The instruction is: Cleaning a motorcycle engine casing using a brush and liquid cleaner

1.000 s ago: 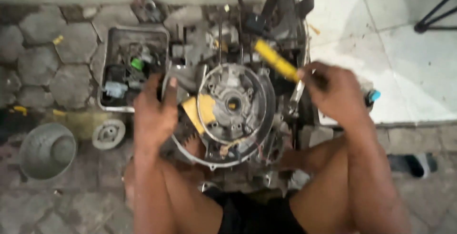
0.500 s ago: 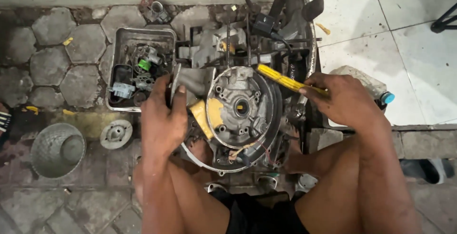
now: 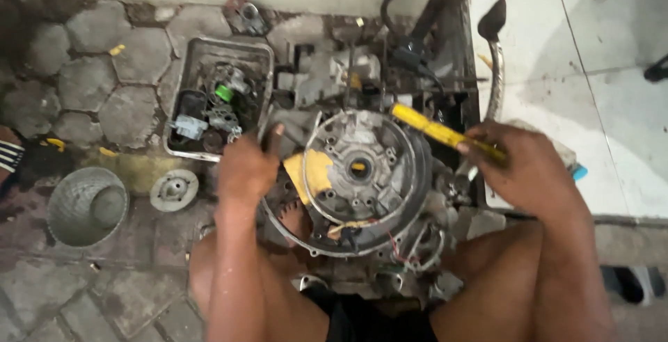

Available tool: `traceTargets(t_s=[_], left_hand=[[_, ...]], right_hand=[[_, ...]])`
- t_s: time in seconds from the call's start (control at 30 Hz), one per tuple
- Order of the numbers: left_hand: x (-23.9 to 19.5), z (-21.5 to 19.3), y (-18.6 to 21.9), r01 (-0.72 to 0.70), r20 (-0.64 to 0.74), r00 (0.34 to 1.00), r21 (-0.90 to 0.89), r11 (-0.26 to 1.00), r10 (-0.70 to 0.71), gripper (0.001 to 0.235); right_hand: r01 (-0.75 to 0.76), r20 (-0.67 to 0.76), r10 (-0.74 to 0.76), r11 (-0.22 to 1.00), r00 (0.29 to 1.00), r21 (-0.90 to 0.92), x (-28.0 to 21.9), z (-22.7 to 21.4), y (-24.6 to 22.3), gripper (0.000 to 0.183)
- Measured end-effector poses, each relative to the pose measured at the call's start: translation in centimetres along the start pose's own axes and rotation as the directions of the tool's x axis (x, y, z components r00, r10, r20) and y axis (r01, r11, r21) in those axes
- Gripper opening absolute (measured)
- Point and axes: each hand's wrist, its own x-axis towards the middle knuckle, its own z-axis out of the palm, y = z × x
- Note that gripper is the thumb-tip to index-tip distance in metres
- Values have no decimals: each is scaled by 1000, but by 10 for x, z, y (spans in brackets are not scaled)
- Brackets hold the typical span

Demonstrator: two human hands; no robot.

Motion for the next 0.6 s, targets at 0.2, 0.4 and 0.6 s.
traceTargets(t_s=[0.2,0.4,0.6], left_hand=[[15,17,-21,89,-69,994,149,985,-79,84],[6,14,-14,36,-153,988,83,996,-23,71],[5,13,-13,43,-161,986,44,998,-35,60]], right_hand=[[251,-181,-249,968,951,-8,-6,6,-9,35],[186,-112,-231,932,967,-311,-8,12,-32,29],[127,-260,-386,737,885,-663,-4,27,-37,15]])
